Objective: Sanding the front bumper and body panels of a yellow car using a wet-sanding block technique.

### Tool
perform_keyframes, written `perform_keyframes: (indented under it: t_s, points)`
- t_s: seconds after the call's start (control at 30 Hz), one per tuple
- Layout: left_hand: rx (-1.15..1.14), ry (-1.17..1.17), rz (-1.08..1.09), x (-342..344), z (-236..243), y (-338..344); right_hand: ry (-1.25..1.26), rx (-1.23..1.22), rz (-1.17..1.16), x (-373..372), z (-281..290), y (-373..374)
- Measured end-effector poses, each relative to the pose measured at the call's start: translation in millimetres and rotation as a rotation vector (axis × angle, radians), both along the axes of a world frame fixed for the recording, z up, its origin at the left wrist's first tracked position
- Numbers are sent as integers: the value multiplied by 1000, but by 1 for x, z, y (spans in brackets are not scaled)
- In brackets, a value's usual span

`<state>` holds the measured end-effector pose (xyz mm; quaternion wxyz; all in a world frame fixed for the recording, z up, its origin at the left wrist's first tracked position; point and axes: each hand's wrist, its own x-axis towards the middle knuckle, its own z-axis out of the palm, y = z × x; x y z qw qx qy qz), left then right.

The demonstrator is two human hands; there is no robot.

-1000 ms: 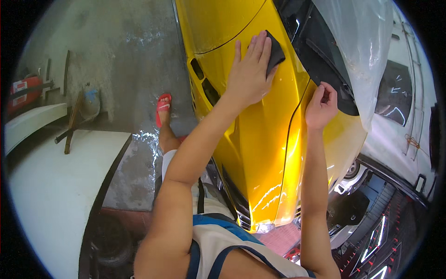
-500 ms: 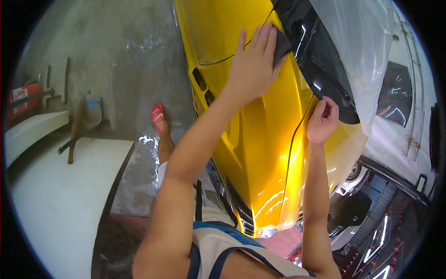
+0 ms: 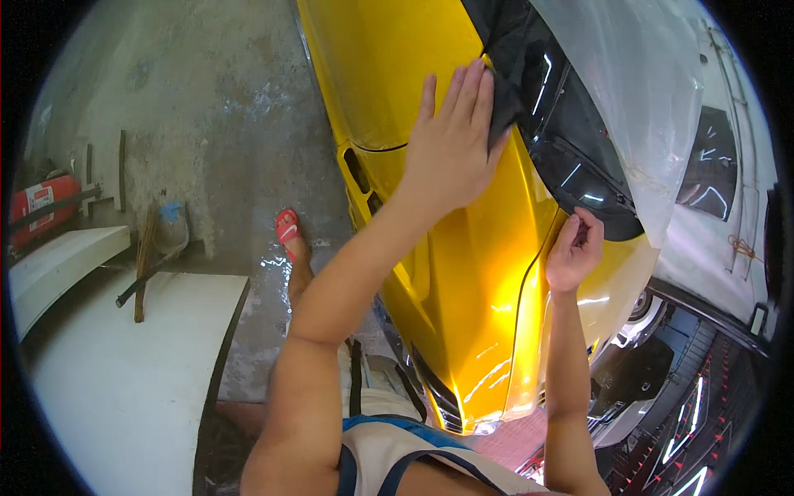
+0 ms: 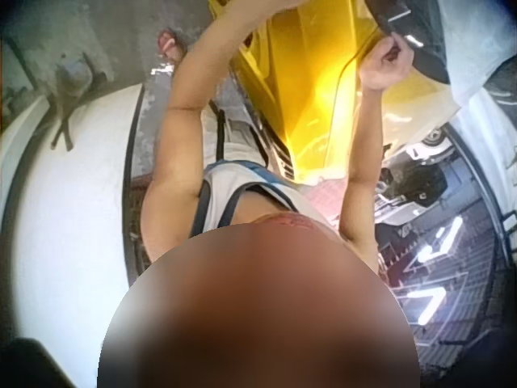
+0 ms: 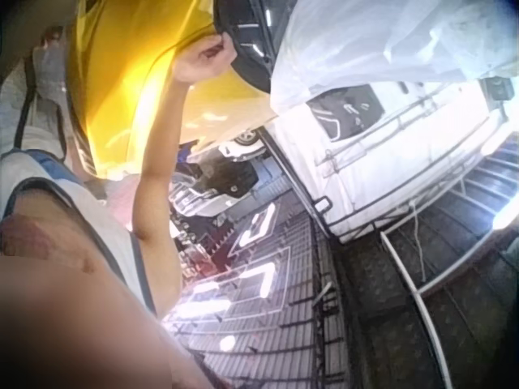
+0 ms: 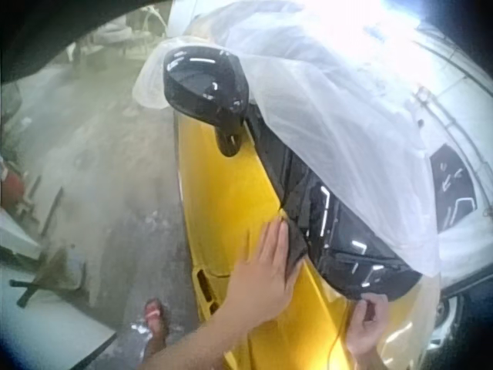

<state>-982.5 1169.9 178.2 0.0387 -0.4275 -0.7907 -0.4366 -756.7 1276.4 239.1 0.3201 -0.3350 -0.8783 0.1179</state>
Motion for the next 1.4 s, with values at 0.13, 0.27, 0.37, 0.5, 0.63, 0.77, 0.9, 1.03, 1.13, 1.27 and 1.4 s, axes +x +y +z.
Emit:
perform_keyframes:
  t_s: [0.13, 0.27, 0.37, 0.5, 0.63, 0.77, 0.9, 1.03, 1.13, 1.27, 1.4]
  points:
    - [-6, -55, -38, 15, 1, -13, -39, 14, -14, 3, 6, -1]
    - [4, -71, -38, 15, 0, -8, -23, 8, 9, 0, 3, 1]
    - [37, 2, 19, 1, 2, -4, -4, -11, 12, -5, 3, -3]
    - [-10, -119, -58, 36, -8, -27, -51, 17, 19, 3, 3, 2]
    - [84, -77, -92, 5, -11, -13, -21, -2, 54, 2, -2, 6]
    - [98, -159, -135, 26, -51, -42, -66, 35, 57, 9, 1, 11]
    - [113, -175, -262, 21, -79, -61, -64, 57, 63, 4, -4, 5]
    - [255, -127, -303, -2, -62, -36, -59, 24, 74, 4, 0, 5]
    - [132, -193, -302, 31, -94, -74, -108, 55, 49, 9, 1, 9]
    - [141, -226, -270, 32, -91, -69, -101, 33, 60, 12, -1, 11]
    - [250, -125, -297, 9, -96, -58, -84, 2, 61, 9, -1, 7]
